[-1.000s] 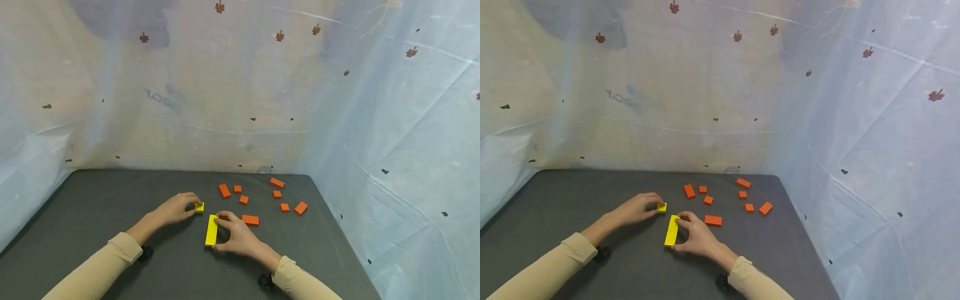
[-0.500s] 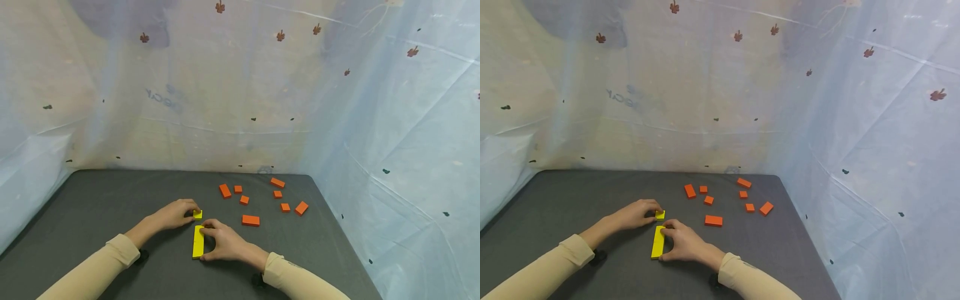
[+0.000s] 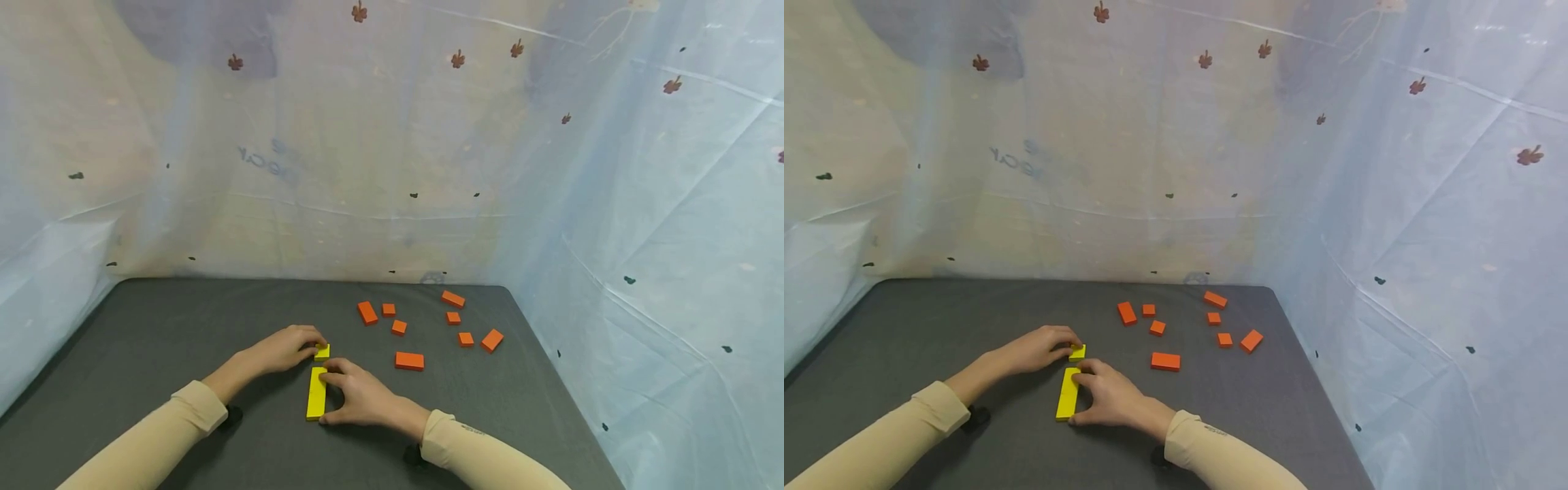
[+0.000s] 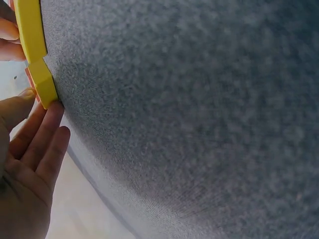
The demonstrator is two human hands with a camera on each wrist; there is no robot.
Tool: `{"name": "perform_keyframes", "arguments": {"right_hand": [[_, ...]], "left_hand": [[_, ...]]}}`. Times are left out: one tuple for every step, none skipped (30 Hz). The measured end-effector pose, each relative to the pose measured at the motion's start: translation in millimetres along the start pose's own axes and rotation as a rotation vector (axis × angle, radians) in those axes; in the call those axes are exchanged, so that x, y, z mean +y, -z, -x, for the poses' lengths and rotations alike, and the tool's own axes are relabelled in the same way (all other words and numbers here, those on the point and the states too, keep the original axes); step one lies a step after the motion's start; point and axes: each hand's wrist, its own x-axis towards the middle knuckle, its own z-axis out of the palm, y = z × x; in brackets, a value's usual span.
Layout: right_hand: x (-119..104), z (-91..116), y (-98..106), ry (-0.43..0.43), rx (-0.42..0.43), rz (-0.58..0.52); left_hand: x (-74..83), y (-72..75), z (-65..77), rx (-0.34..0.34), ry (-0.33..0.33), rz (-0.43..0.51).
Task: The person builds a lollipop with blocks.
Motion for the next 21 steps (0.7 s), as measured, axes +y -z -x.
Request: {"name": "perform_keyframes", "arguments": {"right_hand": [[0.0, 0.1, -0.2, 0.004, 0.008, 0.007], [-0.1, 0.2, -0.4, 0.007, 0.015, 0.013], [-0.3, 0.3, -0.6, 0.008, 0.021, 0.017], [-0.5, 0.4, -0.8, 0.009, 0.026, 0.019], [-0.8, 0.5, -1.1, 0.011, 0.031, 0.023], [-1.1, 0.7, -1.1, 0.014, 0.036, 0.027], [-1.7, 0.8, -1.1, 0.016, 0.038, 0.029], [-2.1, 0.9, -1.2, 0.019, 0.039, 0.028], [-2.4, 1.0, -1.3, 0.022, 0.042, 0.028], [-2.6, 1.1, -1.4, 0.023, 0.043, 0.028], [-2.8, 1.2, -1.6, 0.024, 0.046, 0.03], [-2.9, 1.3, -1.7, 0.024, 0.049, 0.031], [-2.8, 1.5, -2.0, 0.025, 0.053, 0.032], [-2.8, 1.7, -2.2, 0.024, 0.056, 0.032], [-2.7, 1.8, -2.5, 0.024, 0.059, 0.03], [-2.7, 2.0, -2.6, 0.024, 0.061, 0.028], [-2.8, 2.1, -2.6, 0.023, 0.063, 0.027], [-2.8, 2.2, -2.7, 0.023, 0.064, 0.026], [-2.9, 2.2, -2.7, 0.022, 0.064, 0.025], [-3.1, 2.2, -2.6, 0.022, 0.063, 0.024], [-3.2, 2.2, -2.5, 0.021, 0.063, 0.019]], "left_hand": [[0.1, 0.2, -0.2, 0.002, -0.003, 0.002], [-0.3, -0.2, -0.3, 0.006, -0.005, 0.001], [-0.3, -0.5, -0.3, 0.008, -0.002, 0.001], [0.1, -0.6, -0.4, 0.01, -0.003, 0.003], [0.1, -1.0, -0.5, 0.013, -0.001, 0.005], [0.3, -1.1, -0.5, 0.014, -0.001, 0.008], [0.3, -1.4, -0.4, 0.015, 0.001, 0.012], [0.2, -1.9, -0.3, 0.017, 0.002, 0.015], [0.4, -2.0, -0.1, 0.018, 0.0, 0.02], [0.3, -2.3, 0.0, 0.018, 0.003, 0.024], [0.0, -2.5, 0.2, 0.017, 0.007, 0.027], [-0.1, -2.5, 0.5, 0.016, 0.007, 0.029], [-0.4, -2.7, 0.8, 0.015, 0.008, 0.031], [-0.6, -2.8, 1.1, 0.014, 0.01, 0.032], [-0.8, -2.8, 1.5, 0.012, 0.013, 0.031], [-0.7, -2.8, 1.9, 0.009, 0.018, 0.032], [-0.5, -2.7, 2.4, 0.008, 0.016, 0.031], [-0.3, -2.7, 2.9, 0.007, 0.014, 0.031], [-0.1, -2.8, 3.4, 0.007, 0.014, 0.031], [0.1, -3.1, 3.8, 0.006, 0.012, 0.03], [0.4, -3.5, 4.1, 0.005, 0.011, 0.029]]}}
